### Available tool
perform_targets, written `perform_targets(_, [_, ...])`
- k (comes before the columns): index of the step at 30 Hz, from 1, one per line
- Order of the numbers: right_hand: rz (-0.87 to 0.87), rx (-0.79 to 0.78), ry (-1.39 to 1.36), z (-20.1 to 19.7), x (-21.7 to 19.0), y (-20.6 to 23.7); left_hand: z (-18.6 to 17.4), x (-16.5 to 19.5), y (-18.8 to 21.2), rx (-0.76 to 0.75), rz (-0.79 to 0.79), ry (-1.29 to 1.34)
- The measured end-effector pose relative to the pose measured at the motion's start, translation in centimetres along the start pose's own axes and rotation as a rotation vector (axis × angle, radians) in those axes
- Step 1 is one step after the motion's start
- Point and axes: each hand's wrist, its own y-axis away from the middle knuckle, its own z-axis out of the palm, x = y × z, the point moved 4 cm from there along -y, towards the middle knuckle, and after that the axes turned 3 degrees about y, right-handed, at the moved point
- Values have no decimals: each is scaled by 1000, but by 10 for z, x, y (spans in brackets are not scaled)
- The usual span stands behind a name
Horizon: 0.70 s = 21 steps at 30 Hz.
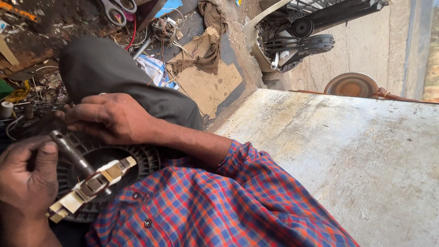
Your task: The person sits on the ground repairing an electric fan motor. They hold the motor armature on their lap, fit and press components onto the shaft, and work copper wire around the armature by hand, occasionally reaching to the cluttered workbench for small parts.
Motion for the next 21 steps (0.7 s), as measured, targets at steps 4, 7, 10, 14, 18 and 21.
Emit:
perform_targets(4, [13,-24,-11,-3,-2,-3,1,13,-5,9,16,-111])
perform_targets(7, [28,-27,-29,-5,-3,-5,3,17,-10,1,-25,-157])
perform_targets(10, [20,-27,-49,-6,-3,-6,3,19,-12,-16,-70,-211])
perform_targets(14, [17,-55,-10,-5,1,-6,3,19,-14,-61,-100,-309])
perform_targets(18, [16,-70,-27,-4,4,-6,4,21,-19,-103,-123,-326])
perform_targets(21, [18,-67,-23,-4,5,-7,5,22,-23,-123,-114,-312])
